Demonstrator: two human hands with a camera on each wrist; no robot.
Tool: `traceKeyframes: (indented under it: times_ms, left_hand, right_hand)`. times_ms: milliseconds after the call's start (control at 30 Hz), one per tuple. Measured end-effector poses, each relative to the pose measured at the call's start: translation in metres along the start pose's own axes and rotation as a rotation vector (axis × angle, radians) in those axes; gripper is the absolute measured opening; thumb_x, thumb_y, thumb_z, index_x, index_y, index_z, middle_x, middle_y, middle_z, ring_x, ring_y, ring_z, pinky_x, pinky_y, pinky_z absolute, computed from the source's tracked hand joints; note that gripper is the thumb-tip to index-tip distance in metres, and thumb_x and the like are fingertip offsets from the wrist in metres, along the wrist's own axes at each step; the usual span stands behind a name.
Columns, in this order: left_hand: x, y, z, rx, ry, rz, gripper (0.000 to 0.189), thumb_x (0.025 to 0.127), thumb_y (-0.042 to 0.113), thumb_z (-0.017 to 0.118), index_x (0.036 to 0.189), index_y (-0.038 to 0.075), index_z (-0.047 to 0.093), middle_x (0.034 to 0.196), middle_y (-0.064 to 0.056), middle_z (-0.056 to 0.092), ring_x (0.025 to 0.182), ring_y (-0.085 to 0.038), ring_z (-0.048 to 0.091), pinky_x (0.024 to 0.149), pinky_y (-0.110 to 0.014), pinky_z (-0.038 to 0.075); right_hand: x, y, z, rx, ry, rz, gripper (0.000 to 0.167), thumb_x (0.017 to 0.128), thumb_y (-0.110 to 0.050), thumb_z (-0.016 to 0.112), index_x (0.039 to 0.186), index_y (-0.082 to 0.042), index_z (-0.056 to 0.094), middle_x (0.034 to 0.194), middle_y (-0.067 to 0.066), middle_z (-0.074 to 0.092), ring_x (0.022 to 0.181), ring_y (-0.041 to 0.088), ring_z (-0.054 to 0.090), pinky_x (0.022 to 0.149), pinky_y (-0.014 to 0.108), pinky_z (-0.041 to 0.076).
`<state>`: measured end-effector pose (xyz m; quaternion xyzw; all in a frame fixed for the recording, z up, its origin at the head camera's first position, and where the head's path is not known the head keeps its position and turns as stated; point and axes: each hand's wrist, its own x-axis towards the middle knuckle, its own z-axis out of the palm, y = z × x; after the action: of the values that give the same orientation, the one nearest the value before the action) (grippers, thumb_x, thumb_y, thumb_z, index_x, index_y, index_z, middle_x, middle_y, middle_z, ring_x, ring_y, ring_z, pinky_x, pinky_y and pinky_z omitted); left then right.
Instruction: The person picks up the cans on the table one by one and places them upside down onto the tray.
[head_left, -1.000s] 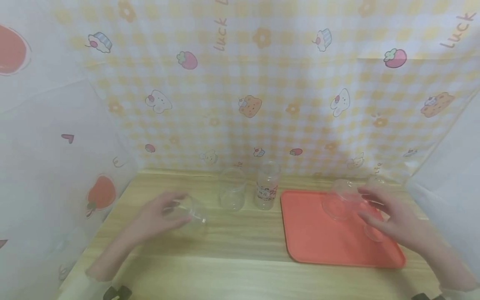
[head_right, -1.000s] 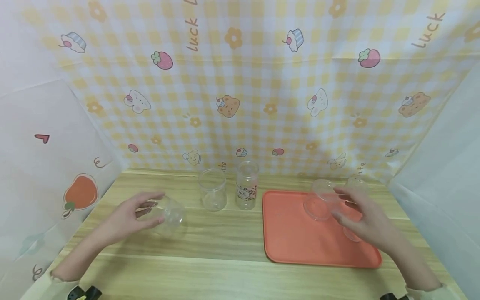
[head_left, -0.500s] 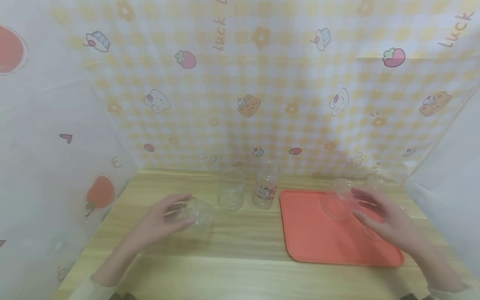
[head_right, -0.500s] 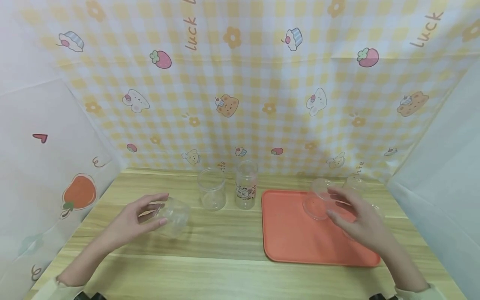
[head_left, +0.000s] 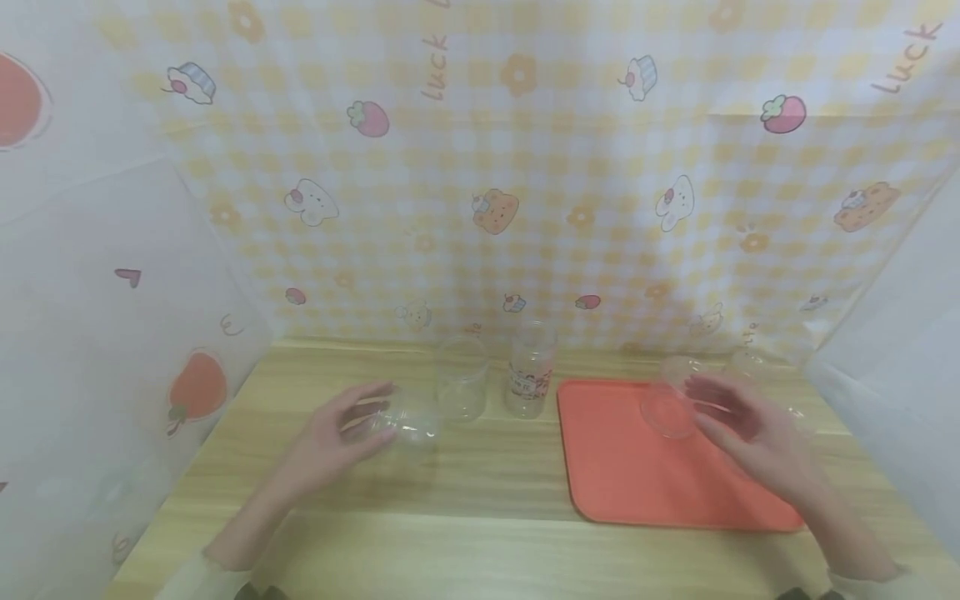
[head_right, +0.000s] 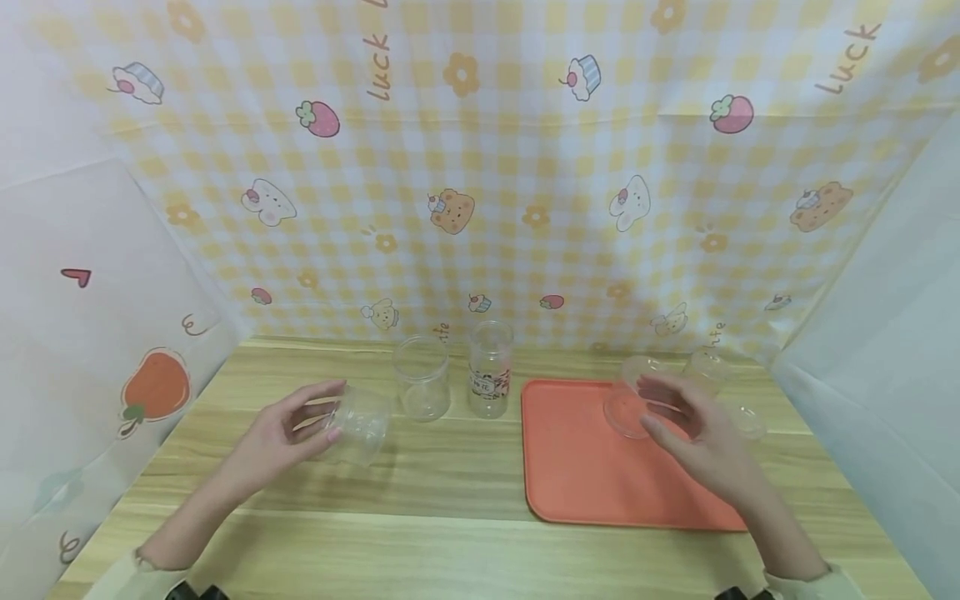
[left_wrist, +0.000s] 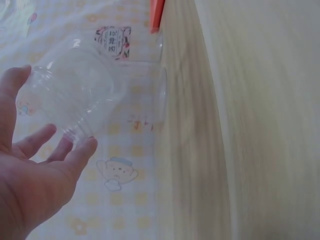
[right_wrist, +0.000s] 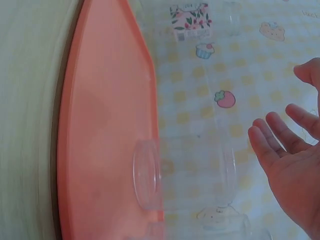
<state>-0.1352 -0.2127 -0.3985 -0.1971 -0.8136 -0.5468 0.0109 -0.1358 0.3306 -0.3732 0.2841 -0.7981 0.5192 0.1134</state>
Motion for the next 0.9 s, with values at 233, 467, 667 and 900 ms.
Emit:
traceKeyframes:
  times_ms: [233, 467, 667, 900]
  left_hand:
    - [0.007, -0.004, 0.012, -0.081, 0.014, 0.029, 0.062, 0.094, 0.017, 0.076, 0.148, 0.011, 0.047, 0.149, -0.012, 0.048, 0.133, -0.043, 0.047, 0.104, -0.045, 0.045]
    - [0.013, -0.006, 0.024, -0.151, 0.030, 0.038, 0.060, 0.097, 0.015, 0.071, 0.150, 0.006, 0.044, 0.151, -0.016, 0.045, 0.133, -0.044, 0.046, 0.103, -0.039, 0.047]
    - [0.018, -0.007, 0.032, -0.203, 0.056, 0.028, 0.059, 0.099, 0.015, 0.069, 0.151, 0.005, 0.044, 0.151, -0.017, 0.045, 0.132, -0.045, 0.047, 0.098, -0.035, 0.051]
    - [0.021, -0.005, 0.042, -0.256, 0.077, 0.005, 0.059, 0.099, 0.014, 0.068, 0.151, 0.004, 0.043, 0.151, -0.016, 0.043, 0.131, -0.041, 0.049, 0.096, -0.035, 0.053]
  right_hand:
    - [0.005, 0.002, 0.009, 0.090, 0.021, -0.046, 0.052, 0.086, 0.029, 0.058, 0.136, 0.018, 0.047, 0.131, 0.019, 0.062, 0.121, 0.020, 0.060, 0.096, 0.026, 0.051]
    - [0.011, 0.001, 0.018, 0.171, 0.017, -0.078, 0.051, 0.087, 0.030, 0.053, 0.135, 0.021, 0.044, 0.135, 0.016, 0.060, 0.123, 0.021, 0.059, 0.099, 0.029, 0.050]
    - [0.014, -0.001, 0.024, 0.169, 0.059, -0.064, 0.051, 0.085, 0.033, 0.053, 0.133, 0.021, 0.046, 0.133, 0.015, 0.062, 0.120, 0.023, 0.061, 0.098, 0.030, 0.052]
    - [0.018, 0.001, 0.031, 0.188, 0.077, -0.080, 0.047, 0.088, 0.028, 0.055, 0.134, 0.019, 0.048, 0.130, 0.020, 0.061, 0.119, 0.028, 0.061, 0.097, 0.031, 0.052]
